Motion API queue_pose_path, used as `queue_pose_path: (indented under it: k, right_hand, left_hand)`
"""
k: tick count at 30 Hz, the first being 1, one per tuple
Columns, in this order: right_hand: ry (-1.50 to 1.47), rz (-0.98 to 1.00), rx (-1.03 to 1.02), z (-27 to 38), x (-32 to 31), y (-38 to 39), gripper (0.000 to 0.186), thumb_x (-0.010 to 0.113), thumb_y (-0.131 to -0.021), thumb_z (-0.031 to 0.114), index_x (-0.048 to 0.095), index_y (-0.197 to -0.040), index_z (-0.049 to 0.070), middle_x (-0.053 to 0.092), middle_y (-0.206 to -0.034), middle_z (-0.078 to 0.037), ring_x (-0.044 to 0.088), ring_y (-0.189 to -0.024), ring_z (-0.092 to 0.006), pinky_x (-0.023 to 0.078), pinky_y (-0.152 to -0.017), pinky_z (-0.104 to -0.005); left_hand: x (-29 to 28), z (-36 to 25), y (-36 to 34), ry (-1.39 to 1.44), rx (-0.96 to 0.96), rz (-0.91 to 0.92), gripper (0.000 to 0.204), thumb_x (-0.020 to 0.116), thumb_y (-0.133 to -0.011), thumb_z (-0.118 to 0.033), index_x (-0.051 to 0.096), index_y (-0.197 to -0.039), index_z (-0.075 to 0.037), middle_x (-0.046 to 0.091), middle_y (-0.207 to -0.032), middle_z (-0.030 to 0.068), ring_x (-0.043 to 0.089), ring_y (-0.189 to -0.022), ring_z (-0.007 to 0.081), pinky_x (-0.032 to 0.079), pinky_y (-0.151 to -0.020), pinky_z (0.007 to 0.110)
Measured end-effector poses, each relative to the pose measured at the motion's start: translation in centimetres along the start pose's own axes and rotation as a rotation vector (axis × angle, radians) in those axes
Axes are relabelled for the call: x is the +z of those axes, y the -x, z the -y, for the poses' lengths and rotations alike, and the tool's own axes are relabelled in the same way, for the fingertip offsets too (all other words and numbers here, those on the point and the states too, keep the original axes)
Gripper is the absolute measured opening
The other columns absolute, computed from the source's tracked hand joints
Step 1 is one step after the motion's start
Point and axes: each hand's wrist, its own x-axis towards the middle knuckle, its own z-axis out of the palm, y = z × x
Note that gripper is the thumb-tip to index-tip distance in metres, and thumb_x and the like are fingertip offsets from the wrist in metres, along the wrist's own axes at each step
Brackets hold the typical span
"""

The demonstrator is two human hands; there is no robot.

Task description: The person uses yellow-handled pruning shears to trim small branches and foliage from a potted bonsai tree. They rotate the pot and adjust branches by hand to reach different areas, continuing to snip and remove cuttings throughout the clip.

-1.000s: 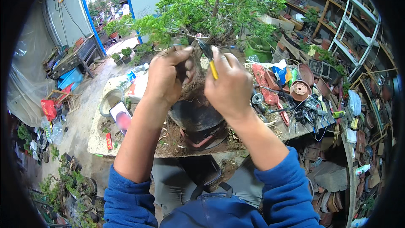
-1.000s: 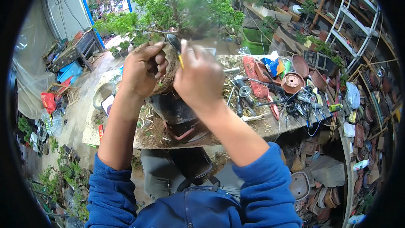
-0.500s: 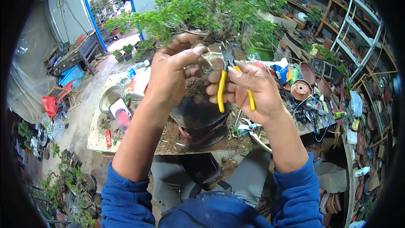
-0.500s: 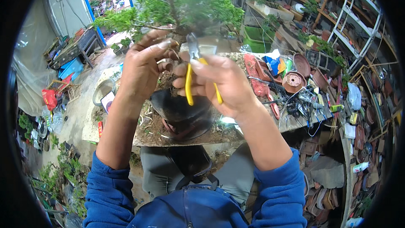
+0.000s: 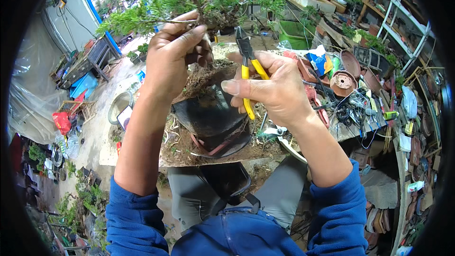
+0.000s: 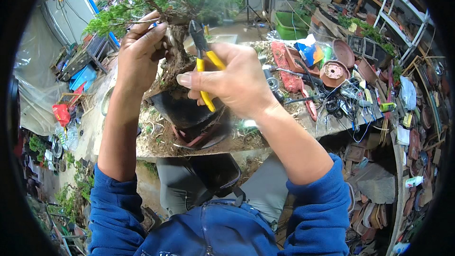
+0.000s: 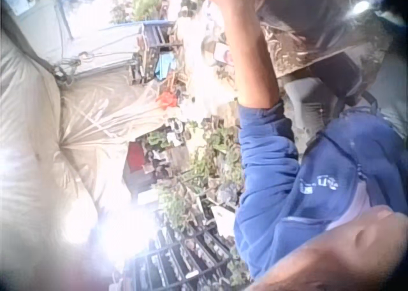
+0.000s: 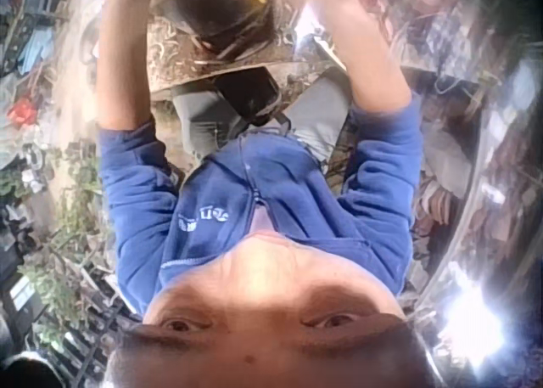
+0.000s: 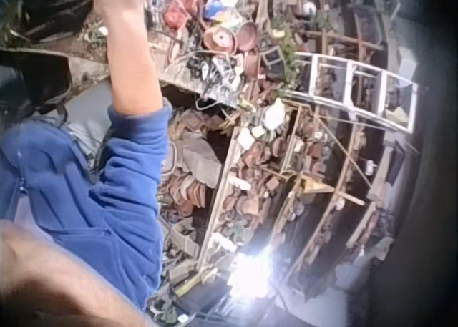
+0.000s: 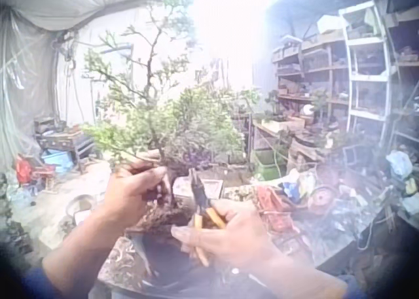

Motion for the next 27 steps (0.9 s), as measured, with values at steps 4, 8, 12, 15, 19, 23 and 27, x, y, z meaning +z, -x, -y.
queue_pose_path:
  k: [4,8,12,15,19,23,27]
  right_hand:
    - [-0.048,-0.049,-0.073,-1.4,-1.2,0.3,0.036,0.079,-0.086,0.015,0.069,-0.11,-0.01,0.067,-0.073,-0.006,0.063,-0.052,-0.0113,0.049,-0.048,-0.0253]
    - [-0.613,-0.034,0.276,-2.2,-4.6,0.1,0.05,0.055,-0.094,0.035,0.067,-0.12,-0.006,0.071,-0.08,-0.011,0.063,-0.052,-0.0206,0.055,-0.053,-0.0338]
    - [-0.789,-0.093,0.355,-2.4,-7.4,0.0,0.056,0.047,-0.099,0.039,0.062,-0.129,-0.005,0.069,-0.1,-0.015,0.066,-0.088,-0.0269,0.055,-0.083,-0.0464]
    - [-0.828,-0.074,0.327,-1.7,-7.4,0.4,0.043,0.051,-0.101,0.04,0.063,-0.122,0.003,0.067,-0.116,-0.017,0.066,-0.103,-0.0305,0.055,-0.088,-0.055]
    - [-0.679,0.03,0.32,-0.1,-4.7,2.1,0.038,0.06,-0.097,0.031,0.061,-0.126,0.007,0.067,-0.117,-0.016,0.067,-0.104,-0.0324,0.058,-0.084,-0.0557]
    - [-0.117,0.127,0.144,0.6,-1.8,3.0,0.071,0.075,-0.084,0.007,0.048,-0.149,0.0,0.063,-0.127,-0.013,0.067,-0.096,-0.0163,0.057,-0.081,-0.0294]
    - [0.111,0.02,0.045,0.3,-0.4,2.2,0.07,0.075,-0.088,0.01,0.047,-0.151,-0.003,0.066,-0.12,-0.009,0.064,-0.097,-0.0126,0.055,-0.083,-0.0291]
  left_hand:
    - [-0.3,0.2,-0.7,0.128,-0.045,0.088,0.045,0.065,-0.099,-0.008,0.046,-0.139,0.003,0.071,-0.086,0.0142,0.07,-0.068,0.0219,0.056,-0.06,0.034]
    - [-0.3,0.5,-1.1,0.281,-0.086,0.09,0.03,0.062,-0.1,-0.007,0.049,-0.126,-0.002,0.072,-0.087,0.0158,0.071,-0.068,0.0249,0.057,-0.06,0.038]
    - [-0.1,0.7,-1.1,0.079,-0.025,0.178,0.017,0.065,-0.099,-0.009,0.057,-0.114,-0.005,0.072,-0.083,0.0135,0.071,-0.066,0.0202,0.054,-0.054,0.029]
    - [0.3,0.8,-1.3,-0.23,0.088,0.137,0.019,0.073,-0.095,-0.011,0.059,-0.105,-0.005,0.071,-0.08,0.0068,0.071,-0.067,0.0158,0.052,-0.054,0.026]
    - [0.4,0.5,-1.3,-0.272,0.106,0.149,0.023,0.074,-0.094,-0.009,0.059,-0.11,-0.002,0.074,-0.089,0.0114,0.074,-0.075,0.0174,0.055,-0.058,0.027]
    - [0.7,0.4,-0.5,0.105,-0.046,0.087,0.029,0.075,-0.094,-0.013,0.061,-0.116,0.002,0.076,-0.104,0.0183,0.077,-0.08,0.0214,0.056,-0.061,0.027]
    - [1.6,0.8,-0.5,0.046,0.035,0.018,0.022,0.071,-0.1,-0.016,0.065,-0.111,0.002,0.077,-0.092,0.0146,0.075,-0.072,0.0165,0.053,-0.055,0.023]
